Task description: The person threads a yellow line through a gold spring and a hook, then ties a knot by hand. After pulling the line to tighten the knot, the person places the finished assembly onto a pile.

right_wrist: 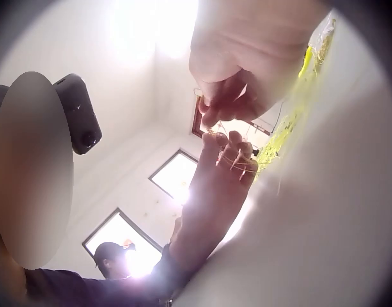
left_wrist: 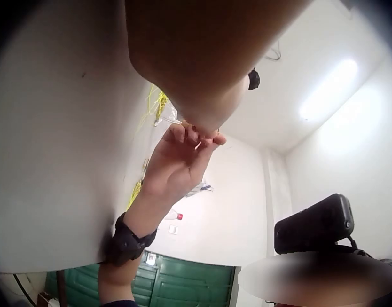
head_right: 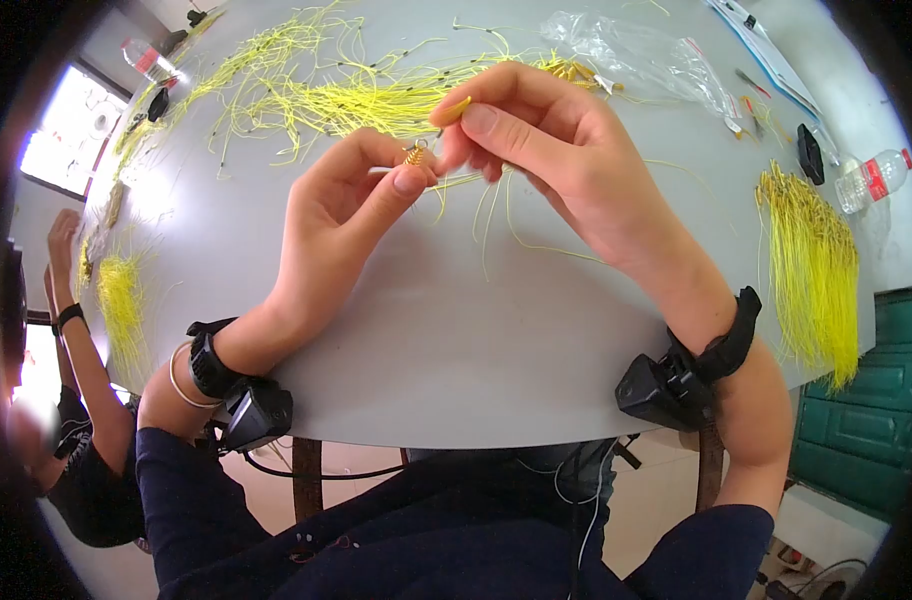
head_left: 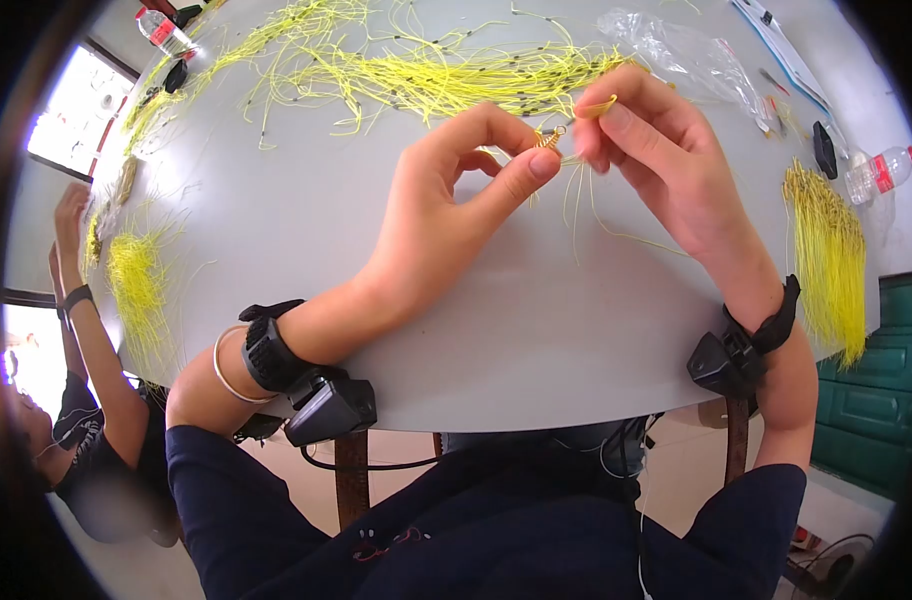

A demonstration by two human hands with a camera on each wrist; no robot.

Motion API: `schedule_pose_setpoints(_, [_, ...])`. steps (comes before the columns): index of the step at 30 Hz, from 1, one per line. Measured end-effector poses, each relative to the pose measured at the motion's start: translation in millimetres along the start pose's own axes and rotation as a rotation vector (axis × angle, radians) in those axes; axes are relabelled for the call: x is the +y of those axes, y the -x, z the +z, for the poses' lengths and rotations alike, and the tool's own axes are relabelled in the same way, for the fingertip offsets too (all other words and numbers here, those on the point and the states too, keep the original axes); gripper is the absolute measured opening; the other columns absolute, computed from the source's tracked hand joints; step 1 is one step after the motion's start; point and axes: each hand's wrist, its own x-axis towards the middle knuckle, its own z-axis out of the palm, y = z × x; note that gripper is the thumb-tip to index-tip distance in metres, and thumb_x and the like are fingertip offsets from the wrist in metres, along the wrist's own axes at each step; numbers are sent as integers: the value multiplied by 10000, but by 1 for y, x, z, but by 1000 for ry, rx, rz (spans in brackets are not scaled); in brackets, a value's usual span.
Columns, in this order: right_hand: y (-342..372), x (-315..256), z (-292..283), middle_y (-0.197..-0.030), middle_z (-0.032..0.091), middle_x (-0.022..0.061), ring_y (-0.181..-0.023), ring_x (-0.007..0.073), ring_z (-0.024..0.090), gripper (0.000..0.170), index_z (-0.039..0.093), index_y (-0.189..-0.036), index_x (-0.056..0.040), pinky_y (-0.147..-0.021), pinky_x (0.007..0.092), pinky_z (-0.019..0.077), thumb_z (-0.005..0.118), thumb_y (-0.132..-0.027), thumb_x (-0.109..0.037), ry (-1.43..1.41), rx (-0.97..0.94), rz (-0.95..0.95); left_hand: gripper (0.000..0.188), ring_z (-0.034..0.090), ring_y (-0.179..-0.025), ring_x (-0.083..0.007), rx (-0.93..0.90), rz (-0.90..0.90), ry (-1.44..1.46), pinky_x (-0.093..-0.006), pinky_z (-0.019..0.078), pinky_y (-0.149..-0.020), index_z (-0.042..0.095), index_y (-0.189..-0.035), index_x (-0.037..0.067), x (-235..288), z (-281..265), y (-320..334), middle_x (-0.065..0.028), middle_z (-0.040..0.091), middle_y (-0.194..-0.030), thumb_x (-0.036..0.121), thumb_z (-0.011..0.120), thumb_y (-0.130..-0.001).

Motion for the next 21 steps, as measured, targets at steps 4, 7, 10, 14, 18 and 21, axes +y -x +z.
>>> schedule_pose_setpoints(4, [-3,1,11,-892,611,69,-797,97,528,152,591,-944,-11,-758,239,414,529,-882,-136,117,246,-133,176,506,-827,-113,96,113,-140,-270,395,-739,584,-820,49,-6,-3,-2,-5,577,-787,219,630,-825])
schedule_pose_setpoints(7, [1,-4,7,-808,572,33,-728,83,505,162,599,-926,-13,-720,229,415,540,-882,-157,20,155,75,180,482,-838,-120,128,90,-169,-270,379,-745,583,-808,62,-3,-4,-2,3,571,-778,232,640,-816])
schedule_pose_setpoints(10, [2,1,12,-704,513,-5,-657,60,470,186,607,-904,-17,-642,203,403,529,-889,-185,19,140,146,184,477,-813,-118,91,104,-204,-267,375,-738,584,-805,65,-3,-4,-2,8,570,-776,240,640,-816])
schedule_pose_setpoints(14, [4,-3,14,-647,482,-27,-591,39,431,201,609,-897,-20,-557,181,360,514,-895,-197,82,142,219,200,474,-779,-111,67,30,-175,-265,376,-738,582,-810,57,-2,-2,-1,9,572,-780,249,638,-820])
schedule_pose_setpoints(18, [4,-4,15,-614,466,-39,-555,31,394,197,605,-890,-27,-515,180,315,520,-888,-205,126,199,270,213,471,-755,-94,29,1,-148,-260,379,-731,581,-818,53,-2,-2,0,10,572,-785,260,628,-833])
schedule_pose_setpoints(21, [3,-1,15,-603,458,-41,-545,28,386,193,600,-872,-32,-512,179,307,520,-884,-208,122,192,287,221,468,-734,-83,19,-73,-117,-244,394,-677,579,-826,52,0,-1,2,19,564,-783,269,621,-841])
